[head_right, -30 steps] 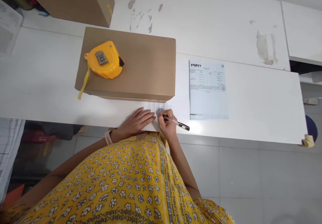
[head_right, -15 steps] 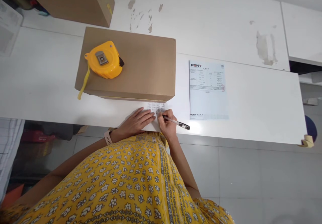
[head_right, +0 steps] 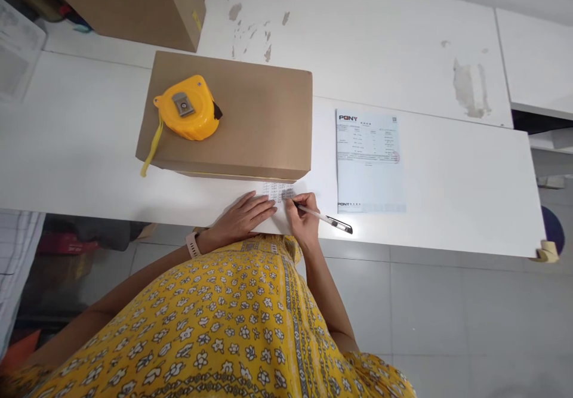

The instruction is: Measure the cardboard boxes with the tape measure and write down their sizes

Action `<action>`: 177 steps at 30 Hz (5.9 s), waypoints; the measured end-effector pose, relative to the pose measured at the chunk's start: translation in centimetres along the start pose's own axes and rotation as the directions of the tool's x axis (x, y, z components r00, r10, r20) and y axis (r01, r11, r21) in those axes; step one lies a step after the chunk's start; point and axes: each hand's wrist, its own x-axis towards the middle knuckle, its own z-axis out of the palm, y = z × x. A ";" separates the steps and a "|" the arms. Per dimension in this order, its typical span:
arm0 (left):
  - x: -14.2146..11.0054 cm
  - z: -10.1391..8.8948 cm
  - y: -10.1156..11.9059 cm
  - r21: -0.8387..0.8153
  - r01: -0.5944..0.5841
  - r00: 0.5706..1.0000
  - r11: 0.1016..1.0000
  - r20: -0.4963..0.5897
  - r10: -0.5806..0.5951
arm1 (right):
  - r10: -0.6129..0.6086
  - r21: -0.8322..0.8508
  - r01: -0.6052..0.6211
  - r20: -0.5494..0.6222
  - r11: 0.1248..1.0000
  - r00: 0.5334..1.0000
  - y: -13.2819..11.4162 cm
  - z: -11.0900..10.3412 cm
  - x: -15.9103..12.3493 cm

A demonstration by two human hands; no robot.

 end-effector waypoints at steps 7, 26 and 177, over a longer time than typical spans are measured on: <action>0.0 0.2 0.0 -0.026 0.011 1.000 1.000 -0.021 -0.011 | -0.028 -0.112 0.024 -0.033 0.993 0.999 0.7 0.0 0.1; 0.0 0.3 -0.1 -0.028 0.011 1.000 1.000 -0.020 -0.011 | -0.077 -0.154 0.082 0.037 0.985 0.996 0.2 0.0 0.2; -5.8 -19.6 -17.1 -0.937 0.090 0.477 0.336 -0.256 -0.841 | -0.181 -0.359 0.204 0.098 0.911 0.979 -12.3 -1.1 14.3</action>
